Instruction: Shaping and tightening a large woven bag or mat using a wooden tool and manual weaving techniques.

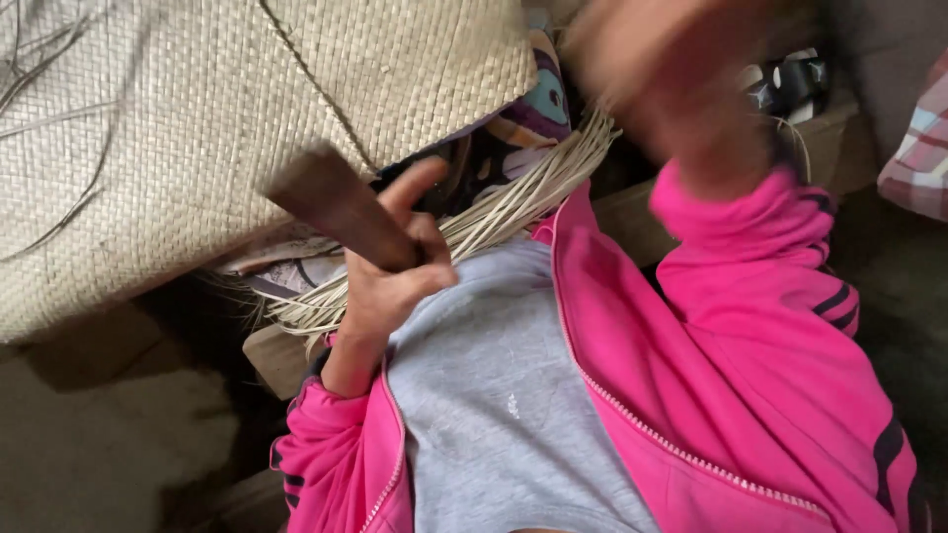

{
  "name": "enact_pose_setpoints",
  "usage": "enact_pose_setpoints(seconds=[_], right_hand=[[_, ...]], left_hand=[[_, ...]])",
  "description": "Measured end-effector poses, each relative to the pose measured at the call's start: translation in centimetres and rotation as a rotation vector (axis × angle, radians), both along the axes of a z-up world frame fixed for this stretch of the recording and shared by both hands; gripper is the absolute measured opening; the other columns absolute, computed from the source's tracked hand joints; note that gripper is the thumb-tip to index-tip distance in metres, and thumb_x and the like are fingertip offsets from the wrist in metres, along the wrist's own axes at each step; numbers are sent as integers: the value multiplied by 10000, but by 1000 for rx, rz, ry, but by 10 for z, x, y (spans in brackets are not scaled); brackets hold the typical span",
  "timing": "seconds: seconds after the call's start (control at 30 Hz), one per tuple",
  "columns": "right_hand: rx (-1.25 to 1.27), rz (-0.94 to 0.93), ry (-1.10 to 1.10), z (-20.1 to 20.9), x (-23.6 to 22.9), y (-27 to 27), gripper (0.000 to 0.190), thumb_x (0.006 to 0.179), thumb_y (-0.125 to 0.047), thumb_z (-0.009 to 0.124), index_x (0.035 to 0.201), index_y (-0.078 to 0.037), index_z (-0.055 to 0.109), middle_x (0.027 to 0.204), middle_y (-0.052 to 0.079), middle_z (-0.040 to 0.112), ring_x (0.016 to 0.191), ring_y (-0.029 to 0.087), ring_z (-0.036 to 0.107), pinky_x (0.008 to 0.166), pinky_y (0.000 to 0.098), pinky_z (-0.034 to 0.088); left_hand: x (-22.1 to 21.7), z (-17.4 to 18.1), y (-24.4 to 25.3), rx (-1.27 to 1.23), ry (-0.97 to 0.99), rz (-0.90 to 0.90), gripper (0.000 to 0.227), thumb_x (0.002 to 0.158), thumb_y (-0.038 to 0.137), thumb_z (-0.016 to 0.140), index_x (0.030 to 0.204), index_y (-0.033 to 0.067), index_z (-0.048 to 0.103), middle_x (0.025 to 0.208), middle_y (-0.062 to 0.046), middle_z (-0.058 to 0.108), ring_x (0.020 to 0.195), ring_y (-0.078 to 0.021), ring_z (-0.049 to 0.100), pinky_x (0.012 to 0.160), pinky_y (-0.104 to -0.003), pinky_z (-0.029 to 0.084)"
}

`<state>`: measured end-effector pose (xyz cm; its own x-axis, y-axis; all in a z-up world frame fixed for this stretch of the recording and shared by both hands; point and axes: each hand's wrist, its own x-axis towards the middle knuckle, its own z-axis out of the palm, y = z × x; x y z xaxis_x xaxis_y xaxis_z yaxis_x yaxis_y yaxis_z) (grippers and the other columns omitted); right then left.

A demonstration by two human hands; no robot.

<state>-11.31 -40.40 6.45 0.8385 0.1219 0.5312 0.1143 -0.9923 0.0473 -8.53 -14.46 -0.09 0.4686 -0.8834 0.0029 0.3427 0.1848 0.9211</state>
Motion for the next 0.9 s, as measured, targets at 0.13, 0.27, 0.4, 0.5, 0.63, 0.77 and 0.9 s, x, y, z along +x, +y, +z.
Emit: enact_pose_setpoints(seconds=[0.13,0.27,0.4,0.5,0.63,0.77,0.9], right_hand=[[-47,113,2,-19,-11,59,137,882,-163,674,839,-175,544,758,0,508,642,153,457,601,322,392],[-97,116,27,-60,-13,38,127,849,-120,676,826,-148,554,712,11,497,569,167,455,529,343,436],[-77,-41,75,-56,-28,-25,25,990,-177,673,981,-155,667,881,21,608,722,217,570,690,357,473],[-63,-86,49,-55,-37,-58,68,1024,-37,721,1031,-105,715,1018,5,696,817,200,595,807,342,515],[207,-71,87,-54,-40,-71,130,1069,76,761,977,10,697,883,89,649,796,277,573,975,404,482],[571,-1,262,-83,-16,-50,101,945,98,803,1039,70,782,779,110,688,556,187,533,487,320,394],[1418,137,840,-84,28,11,197,1064,-140,624,1015,48,657,646,76,605,433,134,551,351,235,436]], left_hand=[[7,28,5,-134,494,269,522,875,-36,536,1380,-9,406,604,-15,470,514,-121,392,517,-245,373],[24,76,35,31,201,868,300,1048,382,508,852,158,478,678,48,361,534,-70,287,532,-293,380],[64,82,125,-92,-397,1078,244,1126,361,410,965,198,495,640,103,292,502,-18,224,470,-221,282],[116,27,264,-158,-243,1116,241,1051,488,546,1008,251,557,745,143,339,627,4,221,700,-233,275],[130,-41,410,983,-866,1674,178,956,40,728,830,94,614,790,-109,689,627,-184,576,555,-390,561],[157,-53,410,1632,-303,1936,347,596,619,776,681,298,878,652,-57,836,461,-108,799,345,-341,606],[83,24,178,999,-1220,1487,195,1165,90,624,1181,-103,602,682,-114,660,474,-151,560,378,-256,509]])
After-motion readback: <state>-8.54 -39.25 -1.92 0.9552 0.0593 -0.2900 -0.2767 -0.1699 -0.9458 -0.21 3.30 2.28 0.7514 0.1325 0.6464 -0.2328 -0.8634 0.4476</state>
